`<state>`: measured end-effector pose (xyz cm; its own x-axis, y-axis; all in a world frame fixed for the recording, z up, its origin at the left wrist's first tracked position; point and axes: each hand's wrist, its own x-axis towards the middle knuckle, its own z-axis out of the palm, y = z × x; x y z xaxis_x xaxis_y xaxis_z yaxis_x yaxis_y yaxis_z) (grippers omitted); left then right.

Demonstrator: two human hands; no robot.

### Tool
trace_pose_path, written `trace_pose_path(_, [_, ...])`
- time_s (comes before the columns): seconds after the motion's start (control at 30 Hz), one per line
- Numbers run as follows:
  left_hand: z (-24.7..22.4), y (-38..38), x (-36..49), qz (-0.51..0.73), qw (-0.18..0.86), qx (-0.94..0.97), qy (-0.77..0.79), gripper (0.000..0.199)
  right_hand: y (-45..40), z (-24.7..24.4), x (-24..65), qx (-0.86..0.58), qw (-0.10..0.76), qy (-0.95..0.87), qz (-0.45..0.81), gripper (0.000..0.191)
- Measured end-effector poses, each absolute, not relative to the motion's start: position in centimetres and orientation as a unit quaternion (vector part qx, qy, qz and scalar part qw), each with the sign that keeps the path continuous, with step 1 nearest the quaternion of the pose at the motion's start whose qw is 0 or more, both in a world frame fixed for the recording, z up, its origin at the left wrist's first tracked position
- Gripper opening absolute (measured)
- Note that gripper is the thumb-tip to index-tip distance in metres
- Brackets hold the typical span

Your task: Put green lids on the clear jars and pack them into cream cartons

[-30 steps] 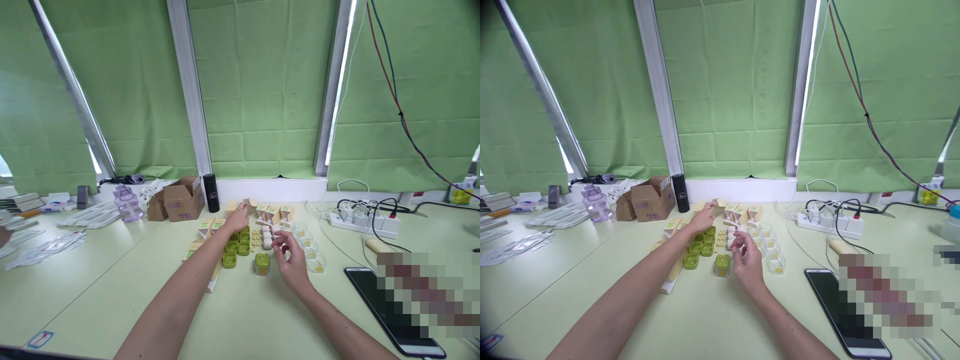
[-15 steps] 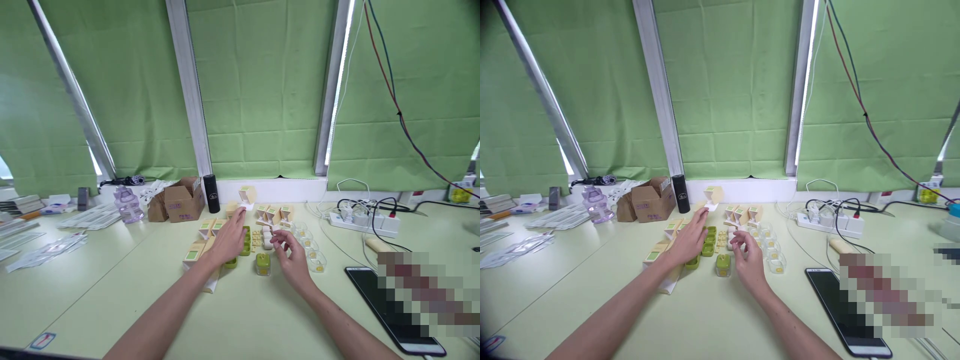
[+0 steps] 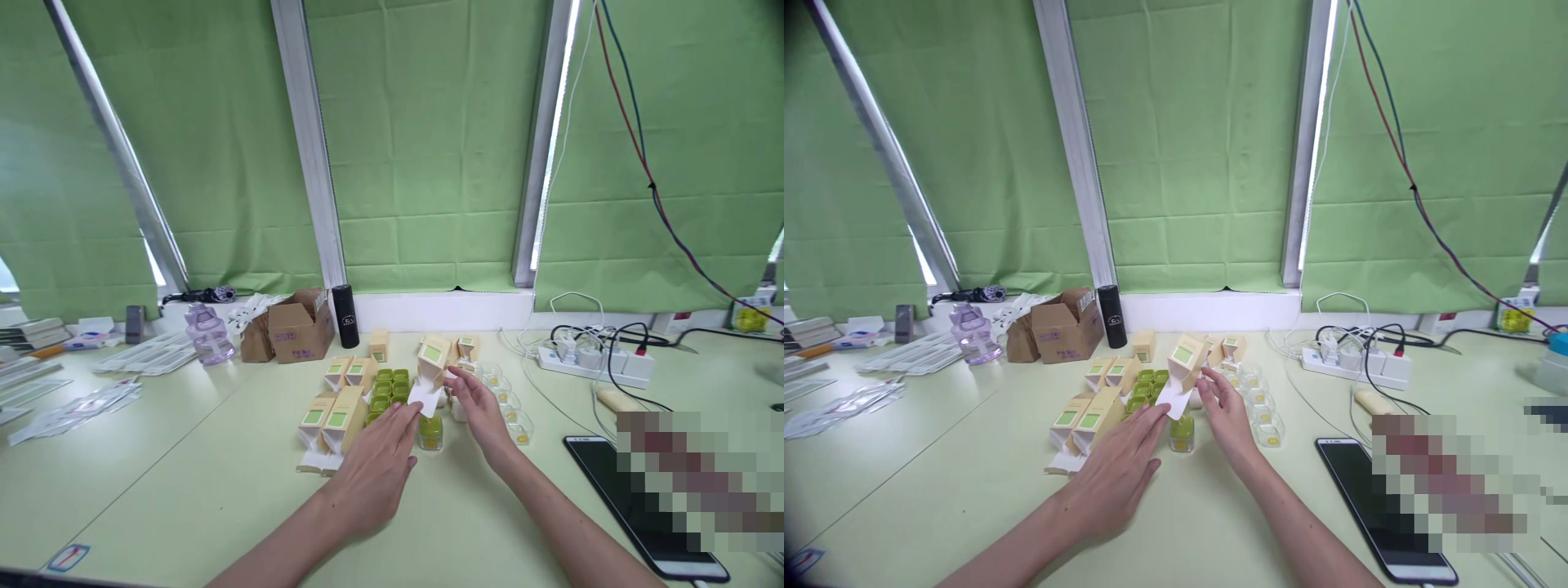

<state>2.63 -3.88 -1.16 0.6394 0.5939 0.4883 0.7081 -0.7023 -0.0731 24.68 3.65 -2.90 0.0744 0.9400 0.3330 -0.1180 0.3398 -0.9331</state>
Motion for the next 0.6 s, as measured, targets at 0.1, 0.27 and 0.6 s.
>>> trace_pose_path(0.1, [-1.1, -4.3, 2.6, -0.201, 0.141, -0.903, -0.354, 0.075, 3.6, -2.6, 24.6, -0.378, 0.641, -0.521, 0.419, 0.067])
trace_pose_path(0.27, [-0.8, -4.6, 2.5, -0.215, 0.135, -0.905, -0.341, 0.070, 2.8, -1.7, 24.5, -0.329, 0.636, -0.530, 0.454, 0.063])
trace_pose_path(0.6, [0.9, -2.2, 2.9, -0.392, 0.062, -0.831, -0.390, 0.033, 2.9, -2.6, 24.7, -0.324, 0.639, -0.549, 0.430, 0.060])
